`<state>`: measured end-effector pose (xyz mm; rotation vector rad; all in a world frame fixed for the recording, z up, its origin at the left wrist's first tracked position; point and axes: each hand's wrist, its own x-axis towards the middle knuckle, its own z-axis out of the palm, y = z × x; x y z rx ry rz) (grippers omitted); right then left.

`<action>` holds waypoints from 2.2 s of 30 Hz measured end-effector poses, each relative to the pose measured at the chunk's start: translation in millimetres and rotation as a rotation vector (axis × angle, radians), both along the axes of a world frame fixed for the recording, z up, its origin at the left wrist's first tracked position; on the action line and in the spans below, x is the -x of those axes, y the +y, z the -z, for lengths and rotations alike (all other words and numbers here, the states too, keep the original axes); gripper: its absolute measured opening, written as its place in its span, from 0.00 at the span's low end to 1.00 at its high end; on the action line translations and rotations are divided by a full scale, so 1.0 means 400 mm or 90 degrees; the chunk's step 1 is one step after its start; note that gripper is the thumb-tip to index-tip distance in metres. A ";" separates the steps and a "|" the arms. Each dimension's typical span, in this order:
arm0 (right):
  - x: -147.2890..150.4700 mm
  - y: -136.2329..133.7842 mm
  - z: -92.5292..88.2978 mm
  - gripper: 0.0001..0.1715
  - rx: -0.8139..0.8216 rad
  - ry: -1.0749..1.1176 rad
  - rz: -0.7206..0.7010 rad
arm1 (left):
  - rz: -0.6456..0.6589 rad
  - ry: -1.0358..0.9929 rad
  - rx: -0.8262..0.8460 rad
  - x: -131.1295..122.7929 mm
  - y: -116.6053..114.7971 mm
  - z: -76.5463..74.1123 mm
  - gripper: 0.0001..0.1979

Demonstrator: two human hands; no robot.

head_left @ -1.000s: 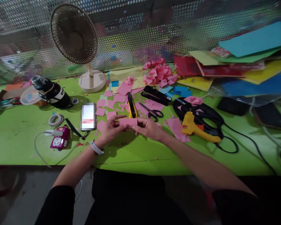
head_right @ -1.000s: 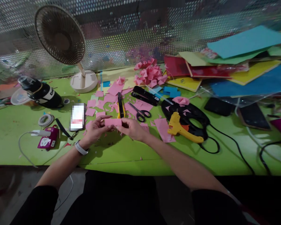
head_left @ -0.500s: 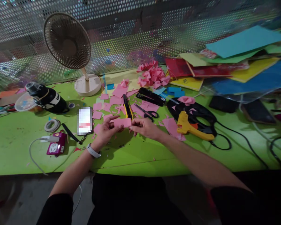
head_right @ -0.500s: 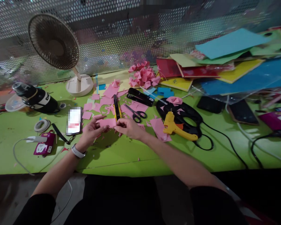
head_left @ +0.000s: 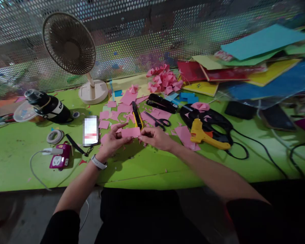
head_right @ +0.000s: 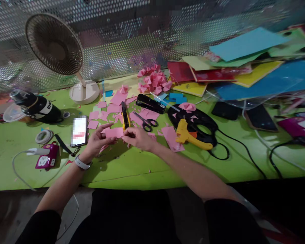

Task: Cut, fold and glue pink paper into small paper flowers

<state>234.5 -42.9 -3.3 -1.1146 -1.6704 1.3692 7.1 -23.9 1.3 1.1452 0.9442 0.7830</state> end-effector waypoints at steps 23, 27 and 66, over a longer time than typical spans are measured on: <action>0.027 -0.032 0.005 0.12 0.089 0.153 0.115 | -0.093 -0.167 0.099 -0.022 -0.002 0.016 0.20; 0.031 -0.050 0.015 0.08 0.032 0.095 0.037 | -0.107 -0.170 0.129 -0.029 -0.009 0.022 0.17; 0.025 -0.044 0.031 0.08 -0.316 0.008 0.167 | 0.078 -0.088 0.024 -0.031 -0.035 0.034 0.24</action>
